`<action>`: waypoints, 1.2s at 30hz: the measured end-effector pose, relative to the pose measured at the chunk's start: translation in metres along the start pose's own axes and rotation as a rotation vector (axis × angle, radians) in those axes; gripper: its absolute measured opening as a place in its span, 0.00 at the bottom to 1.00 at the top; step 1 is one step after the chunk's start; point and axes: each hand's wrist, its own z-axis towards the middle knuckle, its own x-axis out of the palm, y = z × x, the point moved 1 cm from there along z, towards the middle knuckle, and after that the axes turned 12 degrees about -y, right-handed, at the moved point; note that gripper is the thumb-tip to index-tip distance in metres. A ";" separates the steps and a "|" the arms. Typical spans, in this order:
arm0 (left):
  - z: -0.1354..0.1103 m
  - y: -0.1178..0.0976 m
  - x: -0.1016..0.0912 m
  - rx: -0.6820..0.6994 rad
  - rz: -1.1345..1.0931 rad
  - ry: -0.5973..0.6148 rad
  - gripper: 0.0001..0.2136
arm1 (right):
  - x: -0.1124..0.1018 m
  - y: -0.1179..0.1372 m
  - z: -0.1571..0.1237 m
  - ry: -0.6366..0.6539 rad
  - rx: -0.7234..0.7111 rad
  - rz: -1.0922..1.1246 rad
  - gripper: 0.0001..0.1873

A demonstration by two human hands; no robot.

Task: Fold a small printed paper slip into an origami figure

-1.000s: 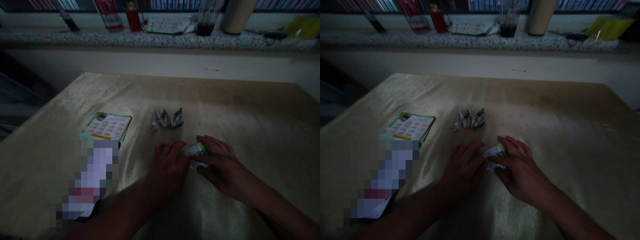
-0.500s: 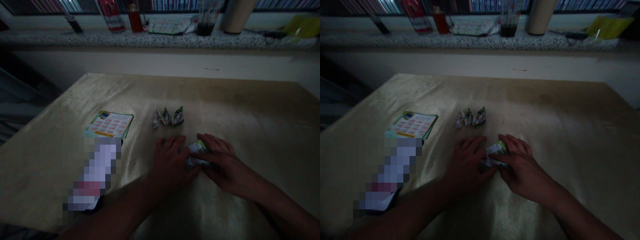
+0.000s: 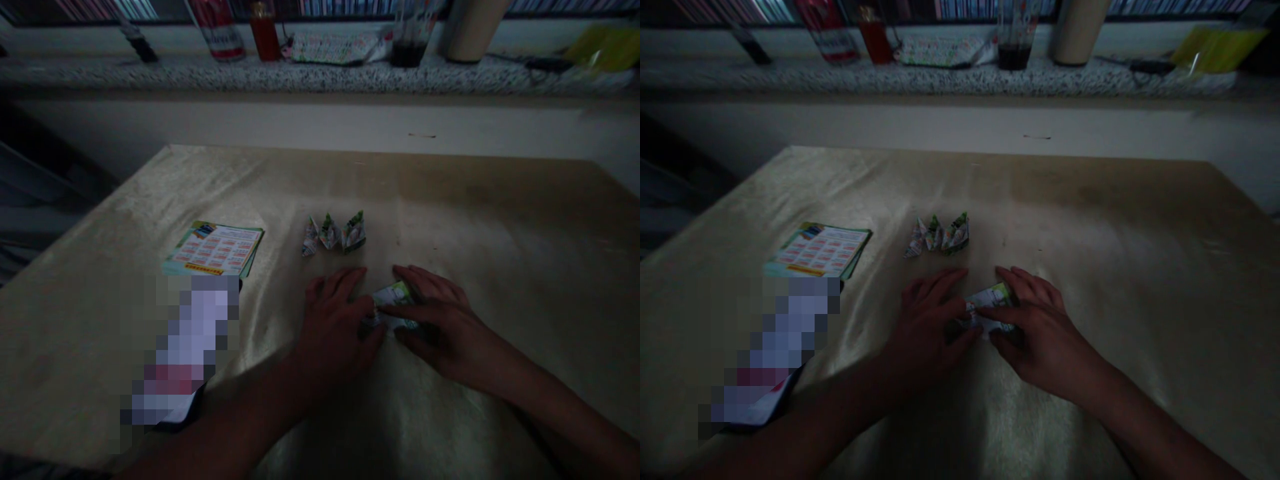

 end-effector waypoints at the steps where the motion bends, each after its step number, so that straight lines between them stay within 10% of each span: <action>1: 0.001 0.003 -0.002 -0.014 -0.005 0.008 0.06 | 0.000 0.000 0.000 0.000 0.002 -0.003 0.26; 22: 0.006 0.018 -0.015 0.025 -0.139 0.128 0.12 | -0.007 0.003 0.000 0.047 -0.081 0.026 0.26; 36: 0.010 0.008 -0.019 0.292 -0.113 -0.107 0.06 | -0.015 0.006 0.013 -0.368 -0.299 0.187 0.13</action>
